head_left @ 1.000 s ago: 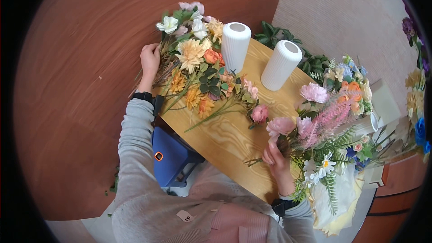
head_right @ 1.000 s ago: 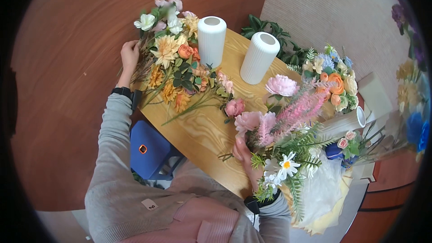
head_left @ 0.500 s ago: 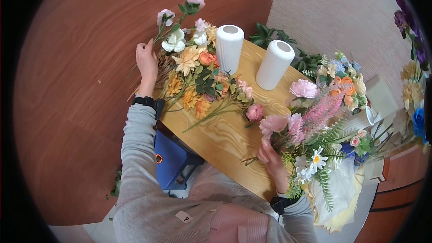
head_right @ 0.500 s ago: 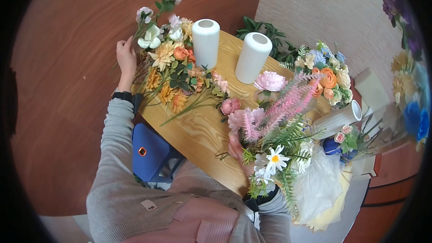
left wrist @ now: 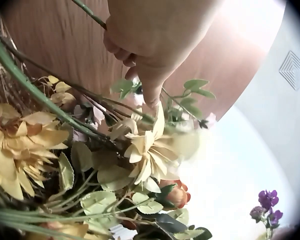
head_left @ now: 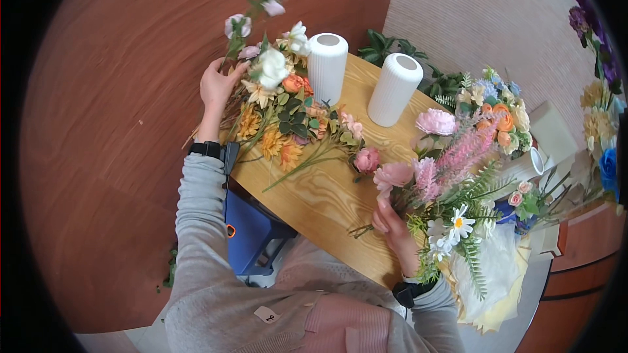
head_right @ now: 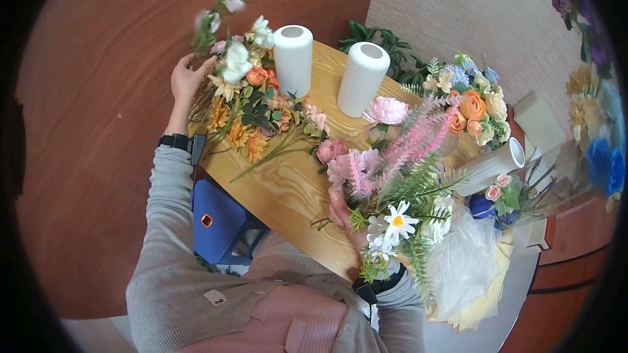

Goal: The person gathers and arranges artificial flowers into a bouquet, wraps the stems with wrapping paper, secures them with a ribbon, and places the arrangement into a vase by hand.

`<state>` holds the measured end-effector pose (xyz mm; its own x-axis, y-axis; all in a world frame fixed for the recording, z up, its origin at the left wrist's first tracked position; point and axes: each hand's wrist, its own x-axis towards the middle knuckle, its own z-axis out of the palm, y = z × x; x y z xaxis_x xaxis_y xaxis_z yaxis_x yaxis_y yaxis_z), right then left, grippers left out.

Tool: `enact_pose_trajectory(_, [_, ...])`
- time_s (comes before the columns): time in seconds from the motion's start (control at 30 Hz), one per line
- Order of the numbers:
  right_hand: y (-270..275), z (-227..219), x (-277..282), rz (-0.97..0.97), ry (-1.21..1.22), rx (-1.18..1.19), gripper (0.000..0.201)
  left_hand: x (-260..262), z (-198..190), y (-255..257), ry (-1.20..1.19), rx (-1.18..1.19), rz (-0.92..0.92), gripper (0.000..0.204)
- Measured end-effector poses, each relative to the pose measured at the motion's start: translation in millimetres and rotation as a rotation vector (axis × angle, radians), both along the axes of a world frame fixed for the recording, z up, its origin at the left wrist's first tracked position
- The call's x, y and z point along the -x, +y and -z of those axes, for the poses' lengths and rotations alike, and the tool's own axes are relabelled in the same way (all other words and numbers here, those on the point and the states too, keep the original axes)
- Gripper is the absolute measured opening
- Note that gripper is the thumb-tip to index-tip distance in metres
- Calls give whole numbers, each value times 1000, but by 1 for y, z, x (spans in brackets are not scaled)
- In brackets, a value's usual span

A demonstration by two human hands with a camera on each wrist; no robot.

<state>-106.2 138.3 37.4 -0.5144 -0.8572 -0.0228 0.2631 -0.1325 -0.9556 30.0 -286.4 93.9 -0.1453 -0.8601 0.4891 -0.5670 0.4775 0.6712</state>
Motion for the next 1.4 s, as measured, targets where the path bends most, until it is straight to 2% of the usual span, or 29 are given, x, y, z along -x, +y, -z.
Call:
enact_pose_trajectory(0.03, [0, -1, 0, -4, 12, -12, 10, 0, 4, -2, -41, 45, -16, 66])
enact_pose_trajectory(0.1, [0, 1, -1, -9, 23, -23, 9, 1, 15, -15, -68, 69, -36, 63])
enact_pose_trajectory(0.17, [-1, 6, 0, -11, -16, 34, 8, 2, 22, -26, 205, 7, 117, 48])
enact_pose_trajectory(0.2, [0, 5, 0, -11, -16, 34, 8, 1, 23, -28, 205, 8, 117, 48])
enact_pose_trajectory(0.27, [-1, 2, -2, -12, -33, 52, 9, -1, 23, -29, 384, 156, 255, 36])
enact_pose_trajectory(0.37, [2, -2, 1, -38, -6, 37, 9, -8, -3, -2, 382, 172, 225, 34])
enact_pose_trajectory(0.4, [2, -5, -1, -35, -7, 40, 9, -8, -3, -1, 457, 305, 293, 32])
enact_pose_trajectory(0.43, [2, -10, -3, -15, -43, 65, 8, -10, -6, 5, 456, 306, 298, 32])
enact_pose_trajectory(0.5, [1, -16, -3, 19, -81, 90, 7, -17, -18, 38, 694, 57, 426, 27])
enact_pose_trajectory(0.53, [2, -18, -2, 6, -93, 108, 6, -16, -28, 63, 762, 53, 454, 24])
enact_pose_trajectory(0.67, [6, -18, 3, 43, -53, 169, 8, -18, -20, 126, 734, 63, 495, 23])
enact_pose_trajectory(0.73, [9, -27, 0, 65, -45, 164, 9, -15, -8, 155, 657, 147, 378, 24])
enact_pose_trajectory(0.8, [12, -27, 2, -45, -75, 282, 10, -8, 8, 194, 662, 99, 415, 25])
enact_pose_trajectory(0.87, [3, -29, 5, -28, -38, 281, 10, 1, 14, 240, 773, -115, 562, 26])
enact_pose_trajectory(0.9, [10, -27, 4, -22, -12, 277, 9, 8, 27, 255, 824, -153, 588, 27])
enact_pose_trajectory(1.0, [19, -21, 4, -11, 62, 265, 8, 21, 52, 302, 756, -197, 709, 26])
enact_pose_trajectory(1.03, [13, -20, 4, -9, 85, 262, 8, 26, 58, 313, 757, -193, 710, 26])
enact_pose_trajectory(1.07, [32, -15, 7, -7, 107, 258, 8, 31, 63, 322, 699, -125, 718, 23])
enact_pose_trajectory(1.1, [93, -2, 15, -6, 128, 254, 8, 34, 65, 329, 640, -57, 726, 21])
enact_pose_trajectory(1.13, [71, -3, 10, -4, 150, 250, 8, 34, 65, 336, 641, -53, 725, 21])
enact_pose_trajectory(1.17, [76, -14, 42, -2, 171, 247, 8, 34, 65, 343, 636, -66, 777, 20])
enact_pose_trajectory(1.3, [63, -6, 41, 7, 248, 239, 9, 27, 63, 361, 598, -118, 984, 17])
enact_pose_trajectory(1.33, [64, -1, 37, 10, 268, 237, 9, 27, 68, 361, 471, -64, 935, 19])
enact_pose_trajectory(1.4, [57, 11, 21, 16, 305, 234, 10, 32, 93, 357, 492, -95, 925, 21])
